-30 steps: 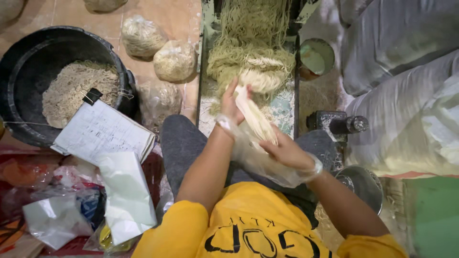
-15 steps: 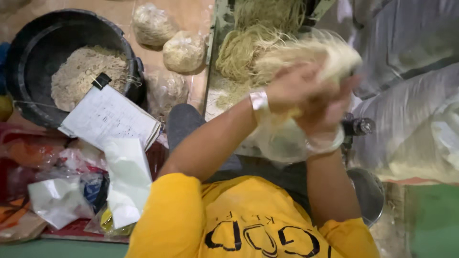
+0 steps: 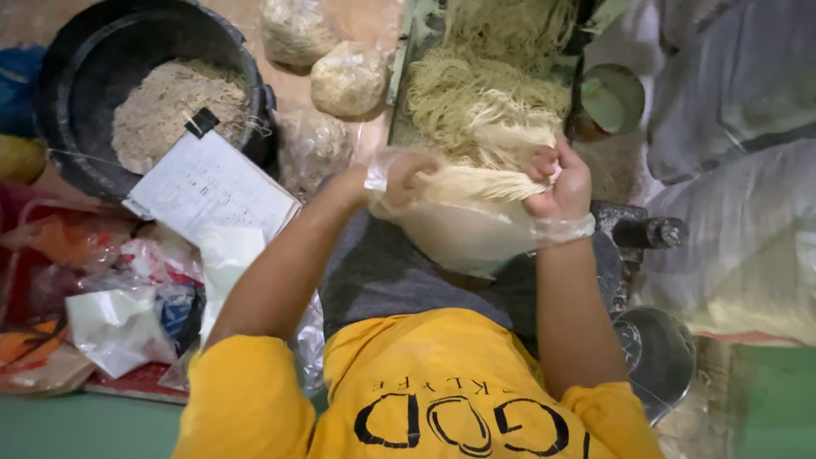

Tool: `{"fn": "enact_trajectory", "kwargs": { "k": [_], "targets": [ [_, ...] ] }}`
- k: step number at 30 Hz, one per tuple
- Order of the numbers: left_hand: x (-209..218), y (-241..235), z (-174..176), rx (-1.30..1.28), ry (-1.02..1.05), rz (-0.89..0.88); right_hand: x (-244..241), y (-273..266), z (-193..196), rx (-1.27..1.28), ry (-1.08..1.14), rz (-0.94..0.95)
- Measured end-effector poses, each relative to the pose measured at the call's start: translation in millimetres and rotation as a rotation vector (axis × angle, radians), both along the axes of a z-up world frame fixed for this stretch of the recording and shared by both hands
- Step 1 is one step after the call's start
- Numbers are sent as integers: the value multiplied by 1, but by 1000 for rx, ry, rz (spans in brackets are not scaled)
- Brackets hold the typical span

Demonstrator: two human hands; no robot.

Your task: The person sits on the floor and packs noodles from a machine into plastic bags. They open a bag, gather noodles from the machine, place them into the bag, and tie the bag closed. The process is repeated for multiple bags.

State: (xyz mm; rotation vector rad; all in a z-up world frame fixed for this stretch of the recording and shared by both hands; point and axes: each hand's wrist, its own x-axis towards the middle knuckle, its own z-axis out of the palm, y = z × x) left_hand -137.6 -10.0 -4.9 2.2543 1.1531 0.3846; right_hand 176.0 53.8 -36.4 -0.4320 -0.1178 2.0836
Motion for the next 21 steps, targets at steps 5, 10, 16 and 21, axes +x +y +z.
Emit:
{"fn": "enact_trajectory", "kwargs": {
  "k": [5, 10, 16, 21],
  "targets": [
    [96, 13, 40, -1042, -1487, -285, -34, -57, 104, 404, -511, 253],
    [126, 4, 82, -895, -1981, 178, -12, -87, 166, 628, -764, 514],
    [93, 47, -19, -916, -2106, 750, 49, -77, 117, 1226, -1868, 936],
    [110, 66, -63, -917, -1768, 966, 57, -83, 82, 1369, -1625, 761]
  ]
}}
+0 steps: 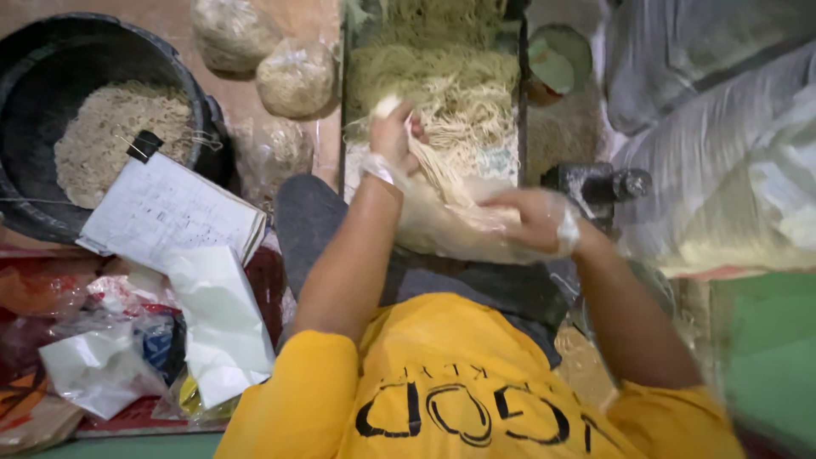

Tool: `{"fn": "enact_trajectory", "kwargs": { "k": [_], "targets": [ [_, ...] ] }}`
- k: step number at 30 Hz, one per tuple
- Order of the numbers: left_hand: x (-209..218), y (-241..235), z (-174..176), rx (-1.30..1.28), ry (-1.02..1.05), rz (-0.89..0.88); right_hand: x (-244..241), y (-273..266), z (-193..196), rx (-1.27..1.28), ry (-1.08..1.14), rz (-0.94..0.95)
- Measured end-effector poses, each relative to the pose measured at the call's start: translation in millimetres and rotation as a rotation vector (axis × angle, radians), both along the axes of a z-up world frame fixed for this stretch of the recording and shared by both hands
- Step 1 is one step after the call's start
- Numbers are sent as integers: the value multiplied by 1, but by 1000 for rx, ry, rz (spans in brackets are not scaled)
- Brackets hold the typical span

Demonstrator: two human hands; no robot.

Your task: The person sits on the floor and packs noodles from a machine into plastic bags. They open a bag, gather noodles from the machine, place them into the bag, and tie the bag closed. The process is repeated for multiple bags.

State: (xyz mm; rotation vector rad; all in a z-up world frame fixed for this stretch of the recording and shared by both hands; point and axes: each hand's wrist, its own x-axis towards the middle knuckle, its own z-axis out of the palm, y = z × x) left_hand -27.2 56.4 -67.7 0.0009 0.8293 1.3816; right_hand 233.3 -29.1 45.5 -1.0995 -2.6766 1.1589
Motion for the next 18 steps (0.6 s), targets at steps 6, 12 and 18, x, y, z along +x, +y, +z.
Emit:
{"fn": "enact_trajectory", "kwargs": {
  "k": [6, 12, 18],
  "targets": [
    [30, -17, 125, 152, 418, -562, -65, 3, 25, -551, 1227, -555],
    [6, -78, 173, 745, 610, -1095, -30, 53, 42, -1107, 1695, -869],
    [-109, -93, 94, 582, 1290, -1215, -22, 90, -65, -1058, 1781, -1049]
  ]
}}
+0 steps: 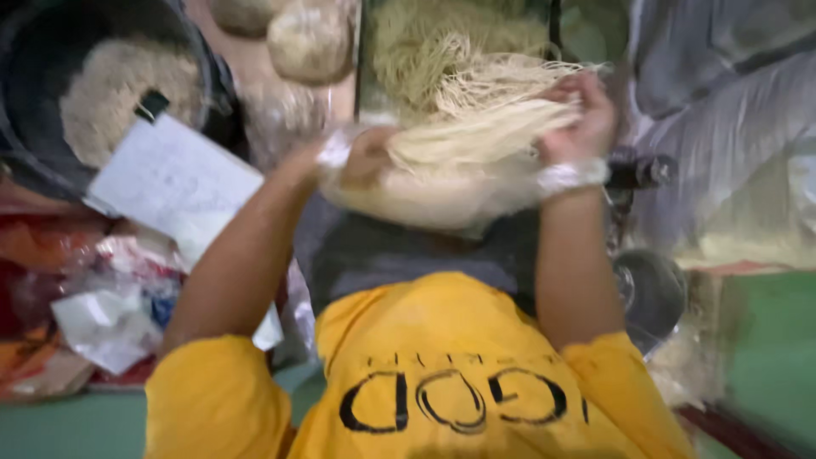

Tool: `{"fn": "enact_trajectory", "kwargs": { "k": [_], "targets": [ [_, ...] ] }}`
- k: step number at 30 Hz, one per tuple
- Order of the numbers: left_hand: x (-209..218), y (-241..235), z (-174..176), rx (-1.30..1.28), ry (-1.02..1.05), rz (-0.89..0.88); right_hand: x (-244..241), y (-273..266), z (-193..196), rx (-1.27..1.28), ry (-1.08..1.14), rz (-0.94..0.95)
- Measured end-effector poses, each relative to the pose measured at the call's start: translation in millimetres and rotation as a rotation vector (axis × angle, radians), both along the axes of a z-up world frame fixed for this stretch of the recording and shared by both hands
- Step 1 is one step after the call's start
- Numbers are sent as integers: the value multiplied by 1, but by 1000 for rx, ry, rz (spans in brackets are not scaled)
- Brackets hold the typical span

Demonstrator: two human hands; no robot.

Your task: The person sits on the floor and packs noodles from a machine into plastic bags. They open a bag, gather noodles from the machine, place them into the bag, and tie the bag closed. The process is repeated for multiple bags.

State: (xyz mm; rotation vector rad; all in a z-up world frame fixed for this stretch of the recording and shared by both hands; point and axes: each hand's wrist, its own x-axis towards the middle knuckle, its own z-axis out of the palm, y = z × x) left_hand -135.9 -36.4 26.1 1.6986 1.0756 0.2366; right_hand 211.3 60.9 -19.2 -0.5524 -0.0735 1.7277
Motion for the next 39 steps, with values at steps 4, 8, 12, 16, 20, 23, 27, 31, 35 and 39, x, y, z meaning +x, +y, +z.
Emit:
{"fn": "enact_trajectory", "kwargs": {
  "k": [4, 8, 12, 16, 20, 23, 27, 31, 35, 39],
  "targets": [
    [-4, 21, -24, 373, 160, 1, -34, -3, -6, -14, 97, 244],
    [67, 28, -6, -81, -651, 169, -49, -49, 60, 334, -428, 500],
    [114, 27, 37, -422, -1523, 238, -59, -82, 123, 502, -552, 839],
    [111, 33, 24, -470, -1818, 598, -19, -93, 111, 686, -1269, 945],
    [96, 72, -51, -565, -1657, 1151, 25, -83, 67, 1329, -2217, 1015],
    [99, 95, -95, -575, -1400, 1526, 38, -94, 60, 1141, -1903, 993],
    [121, 97, -76, -560, -1122, 1109, 4, -108, 73, 962, -1493, 694],
    [163, 79, 7, -330, -1027, 475, -47, -87, 76, 510, -508, 289],
    [163, 33, 54, -117, -596, -57, -7, -48, 89, 238, 97, 251],
    [67, 21, 30, -351, -541, -231, 26, -7, 50, 62, 394, 73]
  ]
}}
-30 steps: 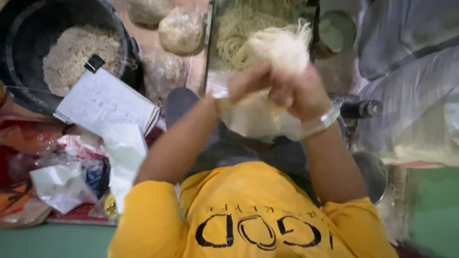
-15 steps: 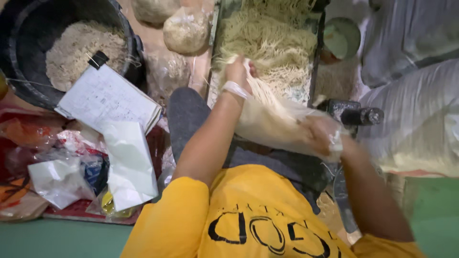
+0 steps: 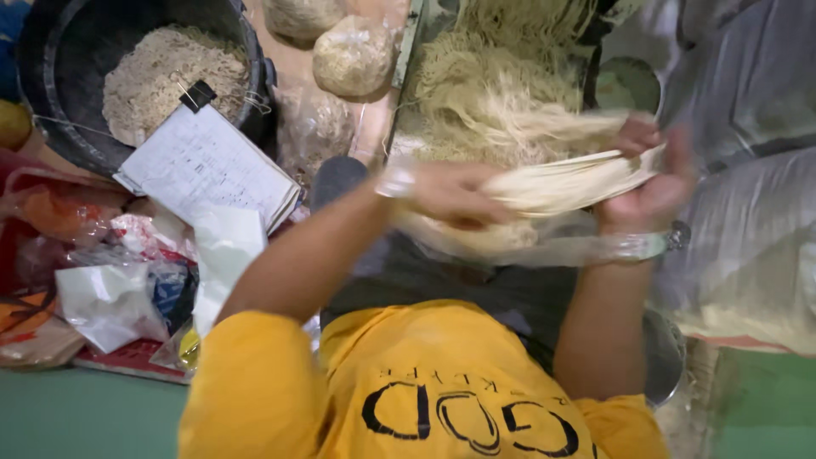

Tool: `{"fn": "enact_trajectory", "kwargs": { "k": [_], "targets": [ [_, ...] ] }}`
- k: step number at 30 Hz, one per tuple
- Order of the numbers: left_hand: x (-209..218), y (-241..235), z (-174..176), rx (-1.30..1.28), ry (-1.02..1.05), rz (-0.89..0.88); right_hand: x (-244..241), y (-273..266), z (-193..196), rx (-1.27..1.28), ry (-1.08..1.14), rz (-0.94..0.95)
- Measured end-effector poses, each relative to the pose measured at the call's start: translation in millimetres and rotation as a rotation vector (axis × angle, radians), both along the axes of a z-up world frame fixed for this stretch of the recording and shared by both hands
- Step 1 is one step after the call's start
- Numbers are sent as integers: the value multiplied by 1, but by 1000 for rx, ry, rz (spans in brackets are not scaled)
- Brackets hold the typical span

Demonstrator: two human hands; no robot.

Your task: The person sits on the floor and packs noodles from a machine into plastic bags. They open a bag, gather noodles from the machine, place them into the bag, and tie the bag closed. The process is repeated for multiple bags.

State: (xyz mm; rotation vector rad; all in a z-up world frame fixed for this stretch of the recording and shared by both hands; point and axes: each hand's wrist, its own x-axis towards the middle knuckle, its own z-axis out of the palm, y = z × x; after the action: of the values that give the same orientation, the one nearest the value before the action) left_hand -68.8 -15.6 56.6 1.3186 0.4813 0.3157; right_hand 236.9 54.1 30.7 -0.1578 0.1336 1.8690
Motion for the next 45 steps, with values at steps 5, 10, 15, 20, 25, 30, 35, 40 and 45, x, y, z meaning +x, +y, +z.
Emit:
{"fn": "enact_trajectory", "kwargs": {
  "k": [5, 10, 15, 20, 25, 30, 35, 40, 45],
  "targets": [
    [-71, 4, -51, 862, 769, 299, -36, 5, -76, -185, -342, 55],
    [-17, 10, -41, 537, 60, 476, -66, -30, -9, 196, -412, 419],
    [50, 18, 0, -446, -878, 593, -91, -75, 78, 546, -964, 513],
    [52, 35, -28, -583, -1149, 884, -47, -89, 82, 918, -1743, 662],
    [54, 73, -118, -785, -651, 1440, 6, -91, 51, 1537, -2060, 482],
    [84, 100, -132, -527, -228, 1303, -1, -114, 33, 1208, -1392, 283],
    [146, 80, -48, 1, -12, 611, -30, -81, 3, 390, -542, 158],
    [88, 7, -1, 261, 34, 95, 45, 1, -17, 119, -355, -89],
    [-60, -14, -35, 336, 292, 252, 47, 35, -91, 64, -574, -40]
  ]
}}
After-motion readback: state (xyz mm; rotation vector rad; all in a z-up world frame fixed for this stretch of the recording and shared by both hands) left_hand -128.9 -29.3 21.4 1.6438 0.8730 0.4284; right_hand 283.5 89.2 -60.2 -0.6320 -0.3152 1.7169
